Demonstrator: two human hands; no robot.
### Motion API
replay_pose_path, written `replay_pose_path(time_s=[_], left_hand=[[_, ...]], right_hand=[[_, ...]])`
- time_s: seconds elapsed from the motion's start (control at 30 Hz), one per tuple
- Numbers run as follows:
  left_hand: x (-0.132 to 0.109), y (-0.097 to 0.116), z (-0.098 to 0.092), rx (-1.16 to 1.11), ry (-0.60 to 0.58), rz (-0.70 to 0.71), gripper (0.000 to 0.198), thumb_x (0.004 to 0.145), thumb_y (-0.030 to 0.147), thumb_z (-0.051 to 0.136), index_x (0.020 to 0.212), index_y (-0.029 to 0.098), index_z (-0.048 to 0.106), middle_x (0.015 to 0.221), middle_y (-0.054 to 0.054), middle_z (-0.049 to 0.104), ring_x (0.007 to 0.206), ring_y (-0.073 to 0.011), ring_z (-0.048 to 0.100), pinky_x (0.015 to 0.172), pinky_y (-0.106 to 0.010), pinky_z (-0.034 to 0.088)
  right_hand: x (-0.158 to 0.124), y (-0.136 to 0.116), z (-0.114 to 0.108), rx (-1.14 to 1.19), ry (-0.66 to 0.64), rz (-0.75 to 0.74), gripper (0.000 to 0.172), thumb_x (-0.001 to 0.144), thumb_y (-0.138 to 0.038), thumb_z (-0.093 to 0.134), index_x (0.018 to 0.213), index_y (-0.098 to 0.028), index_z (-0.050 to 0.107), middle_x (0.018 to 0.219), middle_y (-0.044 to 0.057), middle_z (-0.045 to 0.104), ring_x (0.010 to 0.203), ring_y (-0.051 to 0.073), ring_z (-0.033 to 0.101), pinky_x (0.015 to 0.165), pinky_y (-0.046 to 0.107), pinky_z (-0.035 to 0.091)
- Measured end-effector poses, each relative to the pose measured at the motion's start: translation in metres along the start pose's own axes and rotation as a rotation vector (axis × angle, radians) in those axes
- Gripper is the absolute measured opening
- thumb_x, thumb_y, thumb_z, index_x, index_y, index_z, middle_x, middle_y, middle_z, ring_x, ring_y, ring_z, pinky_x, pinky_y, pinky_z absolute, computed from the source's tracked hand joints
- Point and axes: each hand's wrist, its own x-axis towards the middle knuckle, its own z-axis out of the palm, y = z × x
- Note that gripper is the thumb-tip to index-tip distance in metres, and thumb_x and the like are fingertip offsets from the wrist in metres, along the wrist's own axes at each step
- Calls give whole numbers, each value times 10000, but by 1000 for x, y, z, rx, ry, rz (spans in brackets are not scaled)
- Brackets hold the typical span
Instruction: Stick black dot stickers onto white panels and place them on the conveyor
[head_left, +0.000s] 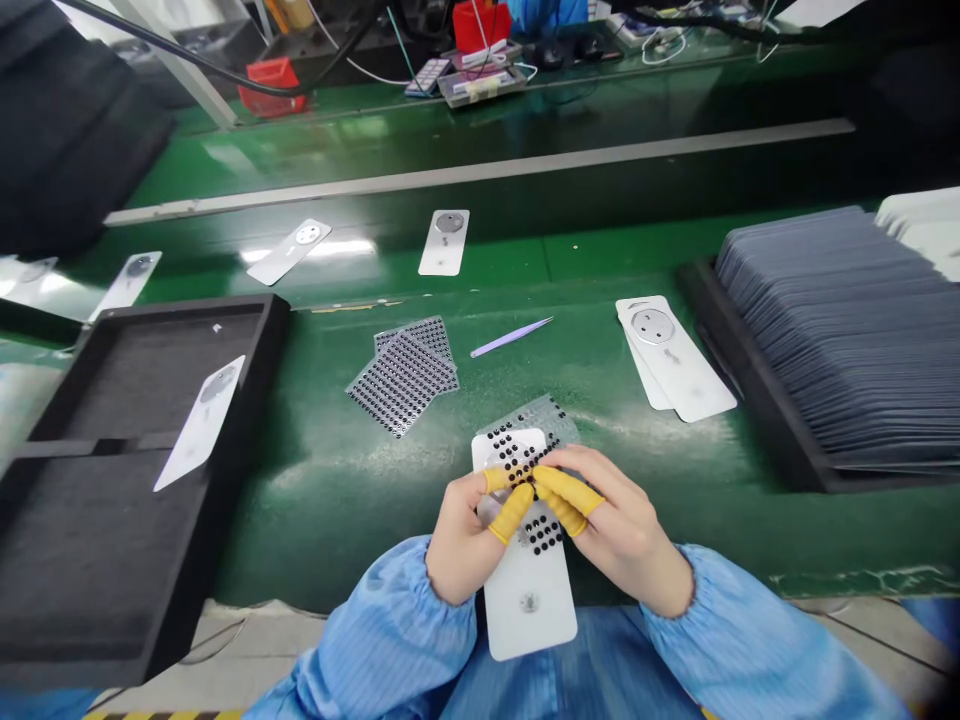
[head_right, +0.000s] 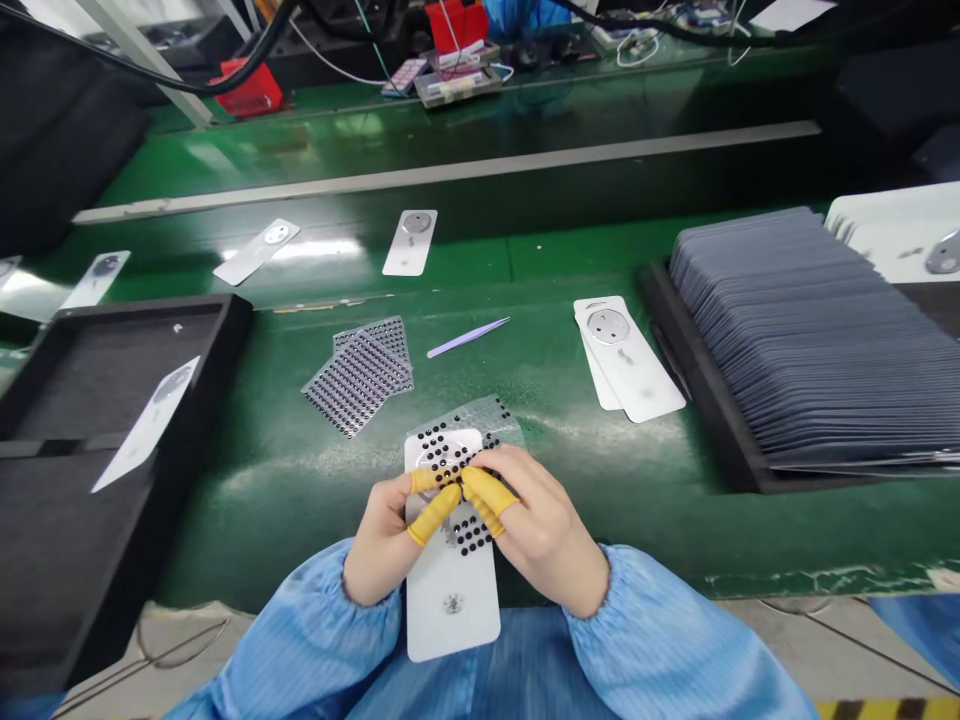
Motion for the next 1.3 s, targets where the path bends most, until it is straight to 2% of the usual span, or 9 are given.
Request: replay_pose_path(time_s=[0.3, 0.57, 0.67, 0.73, 0.8, 0.9, 1.0, 1.13, 1.3], left_hand=[[3, -7, -3, 434, 84, 337, 176, 846, 216, 574, 746, 127, 689, 714, -86, 690, 656, -189, 650, 611, -272, 512], [12, -21, -33, 458, 52, 177, 199, 800, 252, 632, 945, 135, 703, 905, -111, 748, 814, -240, 703, 757, -329, 558], [6, -23, -68, 234, 135, 121, 649, 806, 280, 638, 1393, 138, 401, 1216, -160, 649, 1014, -258, 669, 834, -352, 558], [-3, -19, -88, 91, 247, 122, 950, 816, 290, 642, 1502, 189, -8, 1183, -150, 665, 927, -228, 700, 762, -343, 583], [-15, -10, -94, -9, 343, 118, 1049, 828, 288, 649, 1468, 223, -179, 1008, -88, 732, 778, -196, 721, 685, -322, 595], [-26, 4, -75, -35, 360, 107, 692, 850, 279, 635, 1427, 185, 266, 824, -55, 751, 697, -190, 716, 637, -286, 593], [-30, 14, -39, 89, 314, 195, 251, 843, 231, 633, 1083, 157, 615, 706, -34, 728, 653, -177, 694, 596, -242, 570], [-37, 18, -6, 270, 307, 414, 166, 748, 135, 689, 897, 204, 667, 637, 23, 699, 504, -117, 622, 500, -191, 514], [-43, 20, 3, 424, 373, 499, 214, 670, 139, 728, 862, 196, 651, 631, 4, 700, 516, -152, 656, 501, -218, 525]], right_hand=[[-6, 9, 18, 38, 74, 38, 382, 862, -69, 522, 1223, -190, 499, 1074, 117, 603, 978, 204, 605, 812, 351, 546], [1, 22, 35, 5, 47, 263, 165, 905, -107, 445, 1007, -192, 544, 991, 81, 583, 936, 170, 595, 812, 307, 529], [-1, 23, 35, 11, 51, 206, 193, 895, -104, 472, 1041, -199, 554, 1010, 90, 587, 954, 186, 591, 828, 344, 520], [0, 20, 33, -7, 80, 135, 233, 871, -93, 512, 1067, -209, 563, 1004, 88, 608, 938, 197, 594, 802, 363, 515], [5, 13, 30, -55, 149, 47, 271, 834, -65, 558, 1062, -209, 577, 968, 79, 632, 885, 198, 598, 752, 361, 506], [18, -4, 25, -127, 270, -10, 289, 787, -33, 605, 1028, -191, 590, 884, 65, 645, 813, 188, 592, 698, 339, 487], [27, -24, 19, -170, 316, 2, 286, 777, -58, 638, 1030, -187, 595, 858, 52, 651, 799, 184, 588, 713, 339, 479], [25, -37, 11, -151, 296, -6, 298, 817, -97, 609, 1101, -181, 581, 915, 50, 659, 822, 181, 597, 742, 344, 483], [10, -39, 4, -188, 275, 47, 309, 825, -118, 594, 1125, -193, 579, 963, 46, 661, 819, 177, 603, 798, 364, 503]])
